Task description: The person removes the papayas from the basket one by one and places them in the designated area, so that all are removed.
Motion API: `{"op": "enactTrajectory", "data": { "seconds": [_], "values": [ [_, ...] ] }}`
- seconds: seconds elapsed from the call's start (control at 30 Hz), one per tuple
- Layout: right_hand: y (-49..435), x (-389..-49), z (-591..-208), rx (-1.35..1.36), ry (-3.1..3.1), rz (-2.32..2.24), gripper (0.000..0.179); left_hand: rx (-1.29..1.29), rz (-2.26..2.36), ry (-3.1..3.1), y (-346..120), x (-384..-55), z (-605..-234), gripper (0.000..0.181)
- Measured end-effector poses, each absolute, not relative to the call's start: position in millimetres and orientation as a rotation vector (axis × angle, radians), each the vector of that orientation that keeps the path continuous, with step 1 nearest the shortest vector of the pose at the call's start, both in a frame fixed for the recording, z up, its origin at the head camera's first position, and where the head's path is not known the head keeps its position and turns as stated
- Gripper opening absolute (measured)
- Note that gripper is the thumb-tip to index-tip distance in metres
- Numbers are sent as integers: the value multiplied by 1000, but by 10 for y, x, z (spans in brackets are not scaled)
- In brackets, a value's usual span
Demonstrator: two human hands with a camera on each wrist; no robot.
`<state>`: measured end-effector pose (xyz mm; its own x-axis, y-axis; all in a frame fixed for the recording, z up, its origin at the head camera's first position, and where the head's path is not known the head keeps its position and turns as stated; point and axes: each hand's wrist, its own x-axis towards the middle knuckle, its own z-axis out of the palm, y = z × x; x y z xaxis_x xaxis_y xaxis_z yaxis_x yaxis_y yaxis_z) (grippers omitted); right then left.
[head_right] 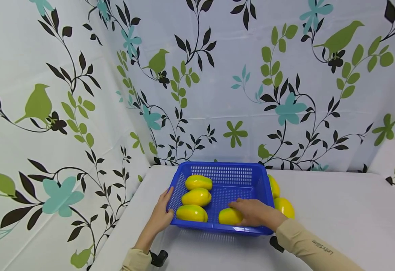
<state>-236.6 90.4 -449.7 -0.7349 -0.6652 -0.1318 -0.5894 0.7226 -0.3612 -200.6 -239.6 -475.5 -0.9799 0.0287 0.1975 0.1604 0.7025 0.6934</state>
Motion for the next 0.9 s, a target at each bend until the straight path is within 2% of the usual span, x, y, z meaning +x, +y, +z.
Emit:
{"op": "enactTrajectory", "data": {
  "seconds": [0.27, 0.9],
  "values": [
    [951, -2371, -4477, -1027, 2717, -404, 65, -152, -1126, -2752, -2393, -2023, -4760, 78],
    [1114, -2256, -4074, -1106, 2825, -376, 68, -163, -1136, -2736, -2425, -2049, -4801, 79]
  ]
}}
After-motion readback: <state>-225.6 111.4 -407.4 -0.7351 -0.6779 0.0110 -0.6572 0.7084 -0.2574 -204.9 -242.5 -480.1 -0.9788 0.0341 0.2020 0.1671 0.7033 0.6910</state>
